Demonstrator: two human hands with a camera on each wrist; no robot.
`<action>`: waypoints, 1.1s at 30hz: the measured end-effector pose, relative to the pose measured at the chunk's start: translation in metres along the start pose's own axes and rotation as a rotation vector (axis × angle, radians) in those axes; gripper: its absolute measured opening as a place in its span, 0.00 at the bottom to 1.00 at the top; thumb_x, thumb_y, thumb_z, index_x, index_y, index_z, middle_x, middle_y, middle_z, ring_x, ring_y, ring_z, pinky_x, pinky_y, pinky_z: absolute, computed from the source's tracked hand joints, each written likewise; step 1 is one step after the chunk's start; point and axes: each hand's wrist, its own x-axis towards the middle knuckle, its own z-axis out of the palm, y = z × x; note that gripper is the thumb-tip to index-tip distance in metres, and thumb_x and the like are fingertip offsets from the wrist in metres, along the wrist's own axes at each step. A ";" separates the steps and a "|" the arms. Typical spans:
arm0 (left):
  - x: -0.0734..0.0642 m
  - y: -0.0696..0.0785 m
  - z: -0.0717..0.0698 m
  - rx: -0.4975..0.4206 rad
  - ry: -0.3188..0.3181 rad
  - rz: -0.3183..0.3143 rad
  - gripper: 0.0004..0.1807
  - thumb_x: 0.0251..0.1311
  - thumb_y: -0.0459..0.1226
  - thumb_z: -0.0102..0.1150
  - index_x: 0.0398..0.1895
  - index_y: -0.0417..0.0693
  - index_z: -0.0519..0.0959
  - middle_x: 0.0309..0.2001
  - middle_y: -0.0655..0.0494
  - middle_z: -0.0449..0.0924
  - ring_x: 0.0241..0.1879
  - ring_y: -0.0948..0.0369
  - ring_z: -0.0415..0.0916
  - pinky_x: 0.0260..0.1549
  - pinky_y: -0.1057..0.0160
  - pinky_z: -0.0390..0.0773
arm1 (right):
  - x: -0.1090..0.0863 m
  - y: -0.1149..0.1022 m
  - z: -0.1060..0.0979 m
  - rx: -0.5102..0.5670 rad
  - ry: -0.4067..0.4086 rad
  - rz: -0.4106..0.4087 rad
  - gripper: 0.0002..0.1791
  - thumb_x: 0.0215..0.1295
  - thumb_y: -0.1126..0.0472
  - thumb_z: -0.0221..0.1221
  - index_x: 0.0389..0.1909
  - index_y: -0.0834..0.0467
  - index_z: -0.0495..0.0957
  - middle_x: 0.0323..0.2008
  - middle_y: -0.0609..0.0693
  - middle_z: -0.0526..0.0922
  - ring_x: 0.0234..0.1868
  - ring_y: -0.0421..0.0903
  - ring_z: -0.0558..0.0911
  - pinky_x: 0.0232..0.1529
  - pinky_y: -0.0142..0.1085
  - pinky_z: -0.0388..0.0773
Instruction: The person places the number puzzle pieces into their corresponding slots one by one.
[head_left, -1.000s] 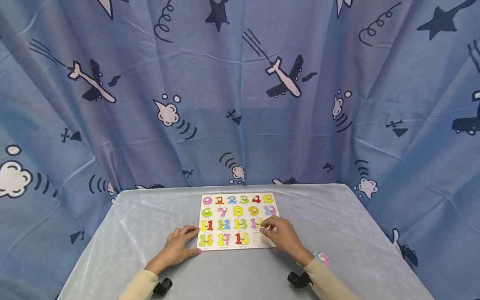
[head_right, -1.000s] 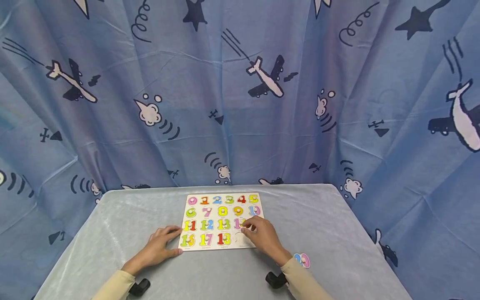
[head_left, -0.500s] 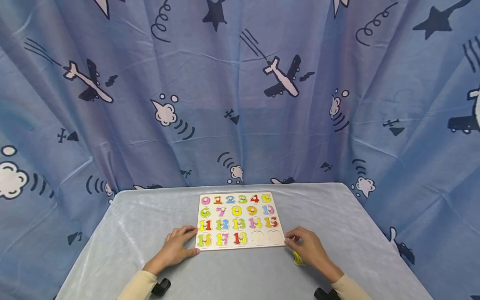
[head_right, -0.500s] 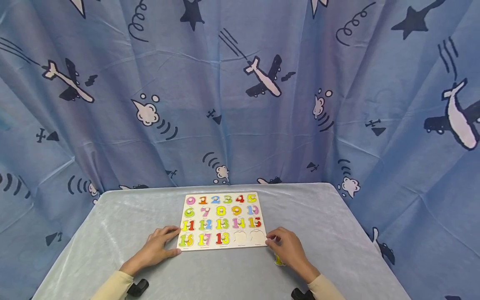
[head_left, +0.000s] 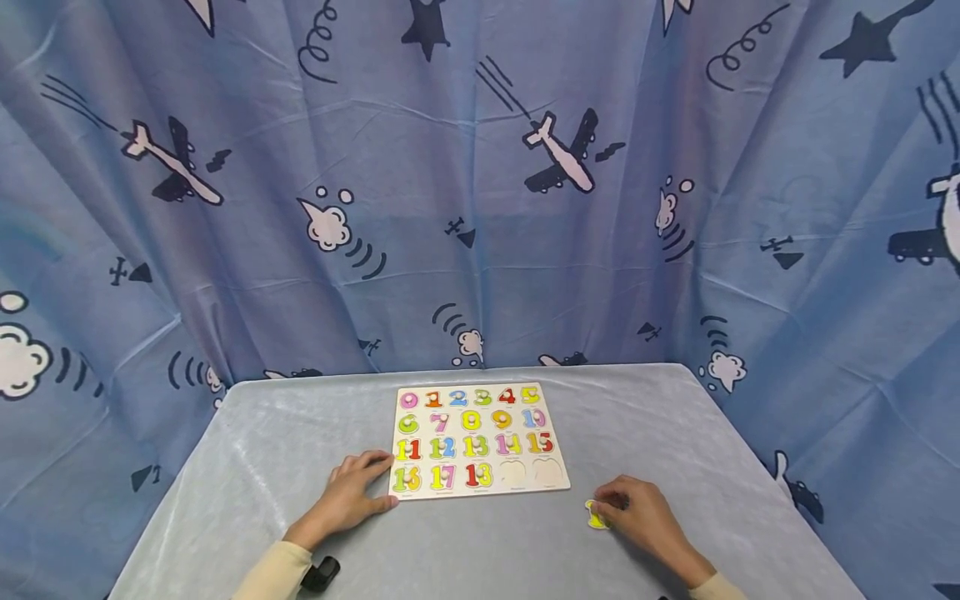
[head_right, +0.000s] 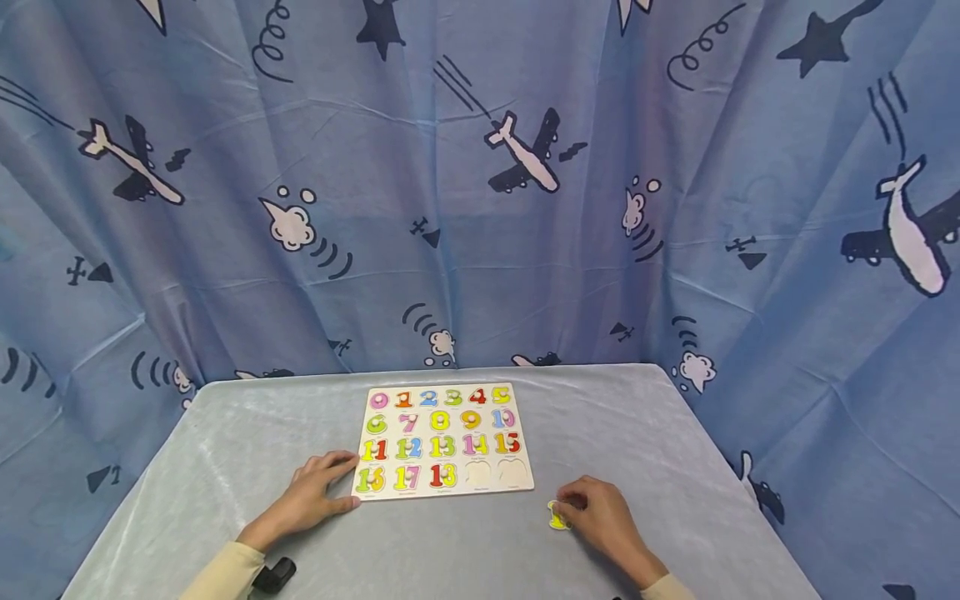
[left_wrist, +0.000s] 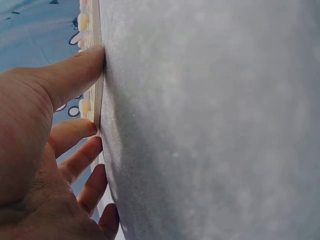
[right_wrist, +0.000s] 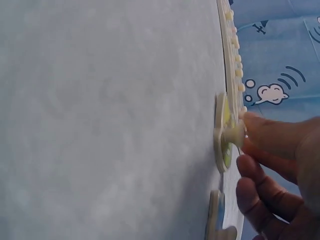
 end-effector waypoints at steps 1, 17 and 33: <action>0.000 0.000 0.000 -0.001 0.000 0.000 0.38 0.51 0.50 0.72 0.66 0.48 0.74 0.64 0.56 0.72 0.58 0.55 0.65 0.57 0.46 0.61 | -0.001 0.000 -0.001 0.004 -0.001 0.007 0.05 0.51 0.56 0.73 0.28 0.48 0.86 0.27 0.37 0.82 0.28 0.29 0.76 0.32 0.30 0.74; -0.002 0.001 -0.003 -0.011 0.006 0.005 0.38 0.51 0.49 0.72 0.66 0.46 0.74 0.64 0.55 0.72 0.57 0.55 0.65 0.56 0.47 0.61 | -0.007 0.006 -0.003 0.009 -0.027 -0.087 0.06 0.48 0.59 0.74 0.27 0.49 0.87 0.25 0.36 0.81 0.26 0.26 0.72 0.29 0.28 0.71; -0.001 0.000 -0.001 -0.022 0.006 0.008 0.38 0.51 0.49 0.72 0.66 0.47 0.74 0.64 0.55 0.72 0.57 0.55 0.65 0.55 0.47 0.61 | 0.038 -0.041 0.017 0.018 -0.001 -0.193 0.05 0.50 0.60 0.73 0.28 0.49 0.87 0.25 0.35 0.80 0.28 0.30 0.73 0.31 0.28 0.71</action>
